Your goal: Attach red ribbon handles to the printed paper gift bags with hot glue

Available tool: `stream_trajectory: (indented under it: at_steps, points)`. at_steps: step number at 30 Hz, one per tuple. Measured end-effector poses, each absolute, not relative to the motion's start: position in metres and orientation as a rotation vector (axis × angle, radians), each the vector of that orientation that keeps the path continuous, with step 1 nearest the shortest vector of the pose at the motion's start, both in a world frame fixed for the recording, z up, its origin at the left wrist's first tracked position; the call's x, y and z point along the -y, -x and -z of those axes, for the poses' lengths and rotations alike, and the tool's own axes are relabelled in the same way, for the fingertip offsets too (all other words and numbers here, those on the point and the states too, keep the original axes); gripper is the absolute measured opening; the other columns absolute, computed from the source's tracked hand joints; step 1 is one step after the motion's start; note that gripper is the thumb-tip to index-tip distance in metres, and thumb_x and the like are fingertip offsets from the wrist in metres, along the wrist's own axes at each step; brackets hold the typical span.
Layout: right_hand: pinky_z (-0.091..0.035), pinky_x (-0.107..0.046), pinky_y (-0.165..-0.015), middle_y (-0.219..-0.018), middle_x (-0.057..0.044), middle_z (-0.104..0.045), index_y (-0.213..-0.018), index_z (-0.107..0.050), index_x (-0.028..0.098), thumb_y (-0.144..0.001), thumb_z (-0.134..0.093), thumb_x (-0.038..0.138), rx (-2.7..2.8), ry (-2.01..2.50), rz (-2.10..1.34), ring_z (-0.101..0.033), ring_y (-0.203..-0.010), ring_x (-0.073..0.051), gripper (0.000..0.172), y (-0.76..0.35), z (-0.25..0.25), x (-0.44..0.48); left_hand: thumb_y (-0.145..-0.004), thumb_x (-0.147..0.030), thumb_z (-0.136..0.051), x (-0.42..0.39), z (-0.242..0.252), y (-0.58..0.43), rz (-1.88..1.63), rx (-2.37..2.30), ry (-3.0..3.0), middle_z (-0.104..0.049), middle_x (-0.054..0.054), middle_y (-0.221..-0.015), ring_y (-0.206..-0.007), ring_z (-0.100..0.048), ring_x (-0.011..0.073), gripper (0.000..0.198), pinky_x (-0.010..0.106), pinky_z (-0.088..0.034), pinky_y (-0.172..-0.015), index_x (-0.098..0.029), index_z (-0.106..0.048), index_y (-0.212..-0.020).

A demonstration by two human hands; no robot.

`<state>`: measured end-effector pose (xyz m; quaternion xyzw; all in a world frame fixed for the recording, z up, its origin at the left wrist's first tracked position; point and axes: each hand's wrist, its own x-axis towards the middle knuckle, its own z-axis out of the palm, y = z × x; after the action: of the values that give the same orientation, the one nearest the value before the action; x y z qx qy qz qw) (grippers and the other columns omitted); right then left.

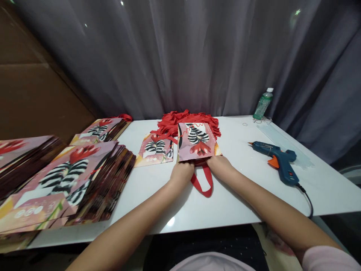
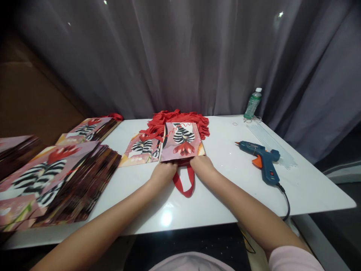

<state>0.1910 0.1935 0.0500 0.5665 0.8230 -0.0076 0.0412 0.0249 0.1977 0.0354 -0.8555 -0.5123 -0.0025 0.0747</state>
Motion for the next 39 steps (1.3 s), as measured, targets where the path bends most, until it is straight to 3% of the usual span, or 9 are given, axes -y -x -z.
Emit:
stream_trajectory:
  at_steps: [6, 10, 16, 23, 26, 29, 33, 36, 39]
  points:
    - [-0.049, -0.034, -0.086, -0.107, -0.018, -0.071, -0.114, -0.068, 0.011, -0.095, -0.040, 0.015, -2.607, -1.713, -0.039, -0.067, -0.098, -0.027, 0.034, -0.194, -0.048, -0.188, -0.086, -0.003, -0.042, -0.194, -0.038, -0.019, 0.028, 1.455, 2.551, -0.068, 0.023, -0.107, -0.105, -0.064, 0.0298, 0.041, 0.044, -0.045, -0.099, -0.004, -0.059, -0.122]
    - [-0.048, -0.035, -0.086, -0.102, -0.019, -0.070, -0.111, -0.068, 0.011, -0.099, -0.040, 0.028, -2.619, -1.745, -0.063, -0.067, -0.099, -0.028, 0.034, -0.193, -0.046, -0.190, -0.085, -0.001, -0.040, -0.196, -0.038, -0.019, 0.070, 1.414, 2.547, -0.065, 0.023, -0.112, -0.109, -0.063, 0.0303, 0.040, 0.045, -0.046, -0.098, -0.004, -0.059, -0.120]
    - [-0.050, -0.035, -0.080, -0.099, -0.019, -0.069, -0.111, -0.064, 0.011, -0.098, -0.046, 0.032, -2.594, -1.787, -0.038, -0.068, -0.093, -0.029, 0.031, -0.196, -0.052, -0.192, -0.088, -0.006, -0.041, -0.197, -0.038, -0.012, 0.161, 1.322, 2.564, -0.064, 0.020, -0.106, -0.101, -0.064, 0.0294, 0.033, 0.041, -0.050, -0.088, -0.008, -0.060, -0.115]
    - [-0.050, -0.033, -0.077, -0.103, -0.015, -0.068, -0.108, -0.064, 0.011, -0.096, -0.053, 0.027, -2.741, -1.683, 0.023, -0.067, -0.094, -0.027, 0.022, -0.208, -0.064, -0.192, -0.096, -0.014, -0.033, -0.202, -0.046, 0.003, 0.225, 1.074, 2.656, -0.067, 0.009, -0.097, -0.089, -0.064, 0.0208, 0.037, 0.033, -0.048, -0.080, -0.021, -0.058, -0.123]
    - [-0.049, -0.031, -0.078, -0.100, -0.012, -0.069, -0.100, -0.068, 0.013, -0.092, -0.059, 0.023, -2.826, -1.586, 0.071, -0.066, -0.093, -0.023, 0.016, -0.217, -0.064, -0.191, -0.097, -0.014, -0.034, -0.202, -0.045, 0.010, 0.401, 0.795, 2.785, -0.071, 0.003, -0.095, -0.084, -0.064, 0.0142, 0.037, 0.033, -0.046, -0.091, -0.027, -0.059, -0.120]
    - [-0.049, -0.030, -0.079, -0.103, -0.011, -0.068, -0.093, -0.072, 0.014, -0.087, -0.066, 0.024, -2.888, -1.492, 0.122, -0.066, -0.092, -0.022, 0.013, -0.223, -0.062, -0.186, -0.097, -0.024, -0.043, -0.198, -0.039, 0.013, 0.662, 0.633, 2.847, -0.073, 0.002, -0.091, -0.081, -0.066, 0.0117, 0.025, 0.035, -0.046, -0.098, -0.024, -0.060, -0.115]
    - [-0.050, -0.034, -0.077, -0.096, -0.011, -0.068, -0.086, -0.074, 0.013, -0.084, -0.070, 0.030, -2.932, -1.441, 0.131, -0.065, -0.087, -0.023, 0.018, -0.226, -0.057, -0.178, -0.091, -0.022, -0.056, -0.194, -0.032, 0.015, 1.071, 0.570, 2.664, -0.070, 0.001, -0.095, -0.083, -0.068, 0.0108, 0.021, 0.025, -0.055, -0.080, -0.025, -0.054, -0.113]
    - [-0.049, -0.034, -0.071, -0.086, -0.010, -0.066, -0.078, -0.073, 0.013, -0.085, -0.070, 0.030, -2.973, -1.446, 0.087, -0.064, -0.080, -0.023, 0.019, -0.226, -0.051, -0.175, -0.082, -0.023, -0.068, -0.194, -0.034, 0.016, 1.246, 0.734, 2.375, -0.064, 0.001, -0.095, -0.084, -0.066, 0.0144, 0.035, 0.029, -0.055, -0.075, -0.029, -0.050, -0.112]
    - [-0.048, -0.034, -0.069, -0.085, -0.008, -0.065, -0.076, -0.072, 0.013, -0.086, -0.068, 0.030, -3.006, -1.446, 0.032, -0.063, -0.078, -0.022, 0.019, -0.227, -0.047, -0.175, -0.080, -0.029, -0.067, -0.195, -0.037, 0.015, 1.151, 1.038, 2.545, -0.056, 0.012, -0.124, -0.117, -0.056, 0.0258, 0.062, 0.044, -0.050, -0.096, -0.025, -0.036, -0.133]
